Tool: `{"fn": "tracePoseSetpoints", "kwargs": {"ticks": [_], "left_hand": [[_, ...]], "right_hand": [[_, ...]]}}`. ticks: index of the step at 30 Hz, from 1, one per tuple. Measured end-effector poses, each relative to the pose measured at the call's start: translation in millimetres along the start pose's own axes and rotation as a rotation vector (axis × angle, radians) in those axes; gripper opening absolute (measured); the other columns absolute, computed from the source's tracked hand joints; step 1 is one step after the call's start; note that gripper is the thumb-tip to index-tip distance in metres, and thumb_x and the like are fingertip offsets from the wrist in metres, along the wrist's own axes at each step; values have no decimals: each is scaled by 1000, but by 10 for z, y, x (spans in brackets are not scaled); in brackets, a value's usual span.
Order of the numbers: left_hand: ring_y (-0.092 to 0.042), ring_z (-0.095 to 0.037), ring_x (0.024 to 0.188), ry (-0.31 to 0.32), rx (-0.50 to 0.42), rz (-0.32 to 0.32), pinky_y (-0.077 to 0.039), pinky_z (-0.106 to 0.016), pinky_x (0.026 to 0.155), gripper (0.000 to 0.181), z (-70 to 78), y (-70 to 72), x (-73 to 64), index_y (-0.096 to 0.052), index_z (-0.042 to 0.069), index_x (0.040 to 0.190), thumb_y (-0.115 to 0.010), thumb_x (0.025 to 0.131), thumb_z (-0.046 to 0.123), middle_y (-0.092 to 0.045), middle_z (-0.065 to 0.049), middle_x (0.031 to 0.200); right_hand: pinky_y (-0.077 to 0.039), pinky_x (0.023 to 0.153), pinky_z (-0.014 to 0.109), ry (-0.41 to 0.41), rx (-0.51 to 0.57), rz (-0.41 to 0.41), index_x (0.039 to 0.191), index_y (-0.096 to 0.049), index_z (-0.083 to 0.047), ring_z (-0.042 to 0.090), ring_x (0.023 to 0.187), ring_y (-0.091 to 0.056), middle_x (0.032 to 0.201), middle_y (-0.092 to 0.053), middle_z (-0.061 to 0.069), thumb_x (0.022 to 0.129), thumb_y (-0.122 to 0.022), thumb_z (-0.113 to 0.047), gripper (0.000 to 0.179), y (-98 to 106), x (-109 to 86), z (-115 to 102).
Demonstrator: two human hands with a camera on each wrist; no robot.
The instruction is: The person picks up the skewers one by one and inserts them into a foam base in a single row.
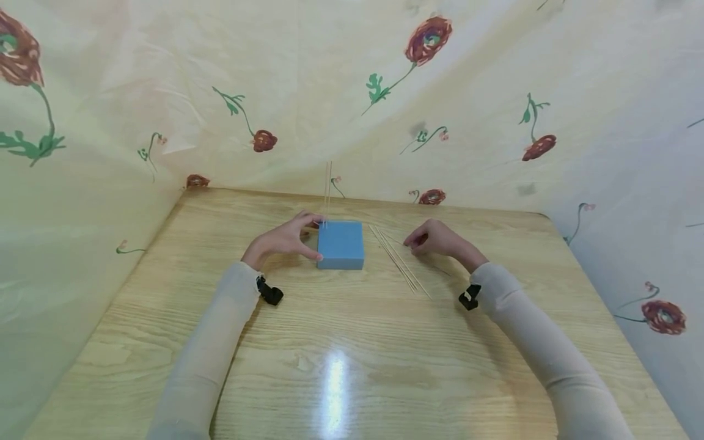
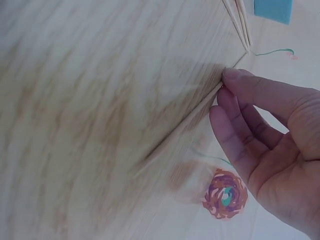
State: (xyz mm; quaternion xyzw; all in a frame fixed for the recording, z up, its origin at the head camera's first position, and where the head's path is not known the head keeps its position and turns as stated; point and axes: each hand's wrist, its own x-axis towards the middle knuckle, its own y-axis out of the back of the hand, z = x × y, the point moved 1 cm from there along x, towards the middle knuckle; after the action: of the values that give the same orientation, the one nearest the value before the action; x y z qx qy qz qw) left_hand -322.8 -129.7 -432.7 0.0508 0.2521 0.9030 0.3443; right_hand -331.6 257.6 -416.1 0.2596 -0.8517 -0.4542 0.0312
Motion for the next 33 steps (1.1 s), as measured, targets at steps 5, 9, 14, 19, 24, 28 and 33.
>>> {"fn": "tracePoseSetpoints", "kwargs": {"ticks": [5, 9, 14, 19, 24, 28, 33], "left_hand": [[-25, -35, 150, 2, 7, 0, -27, -60, 120, 92, -9, -1, 9, -34, 12, 159, -86, 83, 18, -24, -12, 161], [-25, -36, 150, -3, 11, -2, -28, -60, 120, 92, -8, 0, 11, -33, 11, 159, -85, 84, 18, -24, -12, 161], [-25, -37, 150, -5, -1, -9, -26, -61, 120, 91, -13, -3, 8, -33, 9, 159, -85, 85, 16, -25, -13, 161], [-25, -37, 150, -9, 6, -8, -25, -62, 120, 90, -8, -3, 4, -33, 9, 159, -84, 85, 17, -25, -14, 161], [-24, -36, 151, -2, 10, -4, -25, -62, 120, 91, -5, 2, 4, -33, 10, 159, -85, 85, 18, -25, -13, 161], [-26, -36, 150, -7, 7, -4, -25, -61, 120, 90, -8, 0, 8, -34, 11, 159, -85, 85, 17, -26, -13, 159], [-26, -35, 149, -11, 0, -2, -25, -61, 120, 90, -9, -1, 11, -34, 12, 159, -85, 84, 17, -27, -12, 158]], "right_hand": [[-52, 68, 23, -23, 22, 4, 108, -78, 4, 16, 81, -65, 94, -76, 16, 88, -74, 4, 20, 14, -6, 19], [-49, 63, 22, -27, 28, 7, 106, -79, 3, 13, 75, -60, 90, -75, 14, 88, -71, 6, 20, 18, -9, 17], [-44, 60, 23, -19, 21, 4, 104, -79, 2, 12, 69, -54, 84, -73, 10, 85, -65, 9, 25, 15, -24, 14], [-44, 61, 24, 7, 16, 10, 102, -79, 2, 13, 68, -54, 81, -73, 10, 83, -62, 11, 27, 15, -32, 5], [-46, 61, 23, 15, 34, 15, 100, -79, 2, 13, 68, -57, 79, -72, 11, 81, -62, 12, 27, 2, -29, 20], [-48, 62, 23, 9, 63, 11, 97, -78, 3, 13, 68, -58, 80, -72, 13, 80, -67, 11, 21, -11, -31, 43], [-50, 64, 24, -1, 72, 19, 95, -78, 3, 14, 71, -60, 82, -74, 14, 80, -73, 8, 17, -4, -26, 37]]}}
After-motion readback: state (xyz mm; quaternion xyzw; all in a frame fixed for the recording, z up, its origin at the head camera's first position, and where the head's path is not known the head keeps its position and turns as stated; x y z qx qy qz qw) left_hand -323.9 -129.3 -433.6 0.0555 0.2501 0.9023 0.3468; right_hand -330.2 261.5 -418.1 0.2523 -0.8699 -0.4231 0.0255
